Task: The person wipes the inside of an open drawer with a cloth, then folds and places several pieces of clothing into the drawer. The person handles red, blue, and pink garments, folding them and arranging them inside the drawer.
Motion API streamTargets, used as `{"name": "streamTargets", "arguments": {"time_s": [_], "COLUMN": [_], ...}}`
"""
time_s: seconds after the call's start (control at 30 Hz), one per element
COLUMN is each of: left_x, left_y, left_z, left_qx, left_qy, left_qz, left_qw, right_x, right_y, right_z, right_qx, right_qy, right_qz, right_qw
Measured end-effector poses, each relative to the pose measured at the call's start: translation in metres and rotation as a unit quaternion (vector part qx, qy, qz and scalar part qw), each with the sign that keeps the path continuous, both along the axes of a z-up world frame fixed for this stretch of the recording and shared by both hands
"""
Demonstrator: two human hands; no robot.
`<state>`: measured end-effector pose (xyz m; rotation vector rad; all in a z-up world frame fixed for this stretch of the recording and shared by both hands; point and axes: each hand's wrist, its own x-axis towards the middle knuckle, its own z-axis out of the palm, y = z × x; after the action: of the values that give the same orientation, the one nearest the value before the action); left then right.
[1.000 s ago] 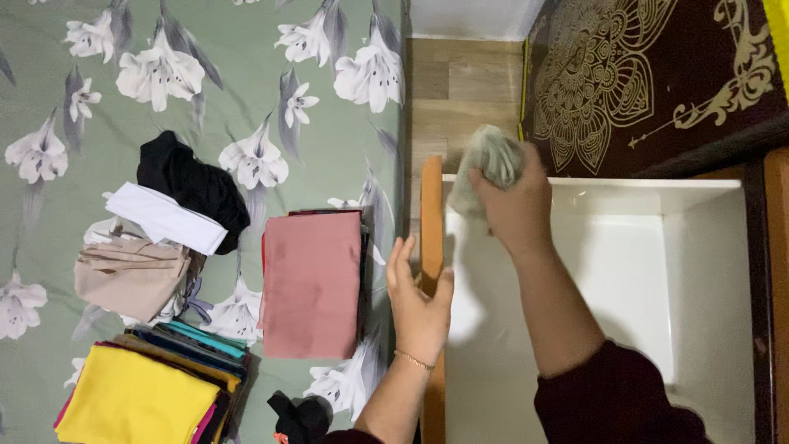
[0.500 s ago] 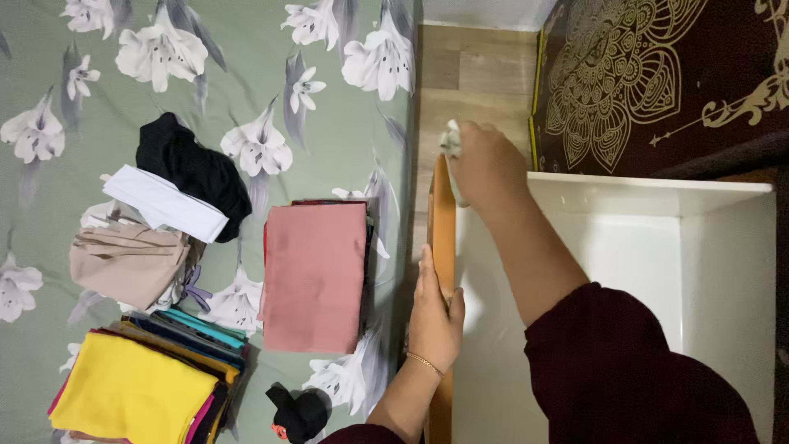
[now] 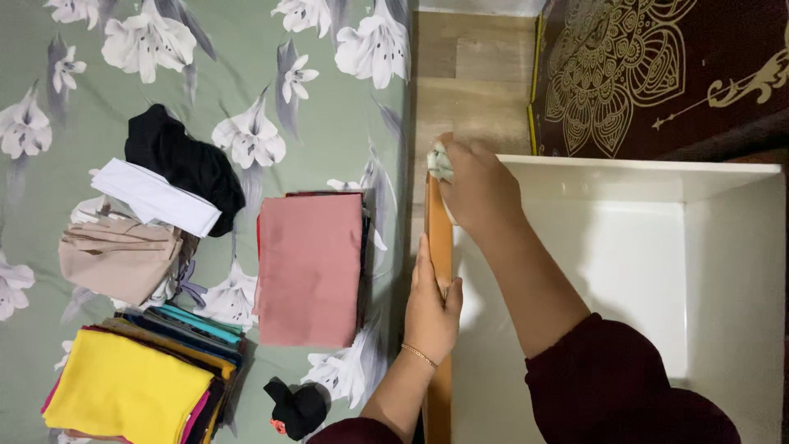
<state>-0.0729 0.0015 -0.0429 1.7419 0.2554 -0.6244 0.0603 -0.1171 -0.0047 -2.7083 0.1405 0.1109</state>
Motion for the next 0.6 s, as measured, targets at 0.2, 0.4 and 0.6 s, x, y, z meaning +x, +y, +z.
{"name": "streamTargets", "arguments": {"time_s": [0.2,0.4,0.6], "left_x": [0.001,-0.001,-0.006], "left_y": [-0.001,0.000,0.003], "left_z": [-0.009,-0.018,-0.029], "left_qx": [0.003,-0.016,-0.045], "left_qy": [-0.103,0.004,-0.156], "left_qz": [0.004,0.013,0.018], "left_qw": [0.995,1.000,0.987], "right_x": [-0.013,-0.028,-0.041], "right_y": [0.002,0.005,0.008], "right_z": [0.005,0.007,0.012], "right_qx": [0.002,0.029,0.015], "right_qy": [0.067,-0.027,0.087], "right_qz": [-0.004,0.028,0.006], "right_qw": [0.998,0.999,0.996]}}
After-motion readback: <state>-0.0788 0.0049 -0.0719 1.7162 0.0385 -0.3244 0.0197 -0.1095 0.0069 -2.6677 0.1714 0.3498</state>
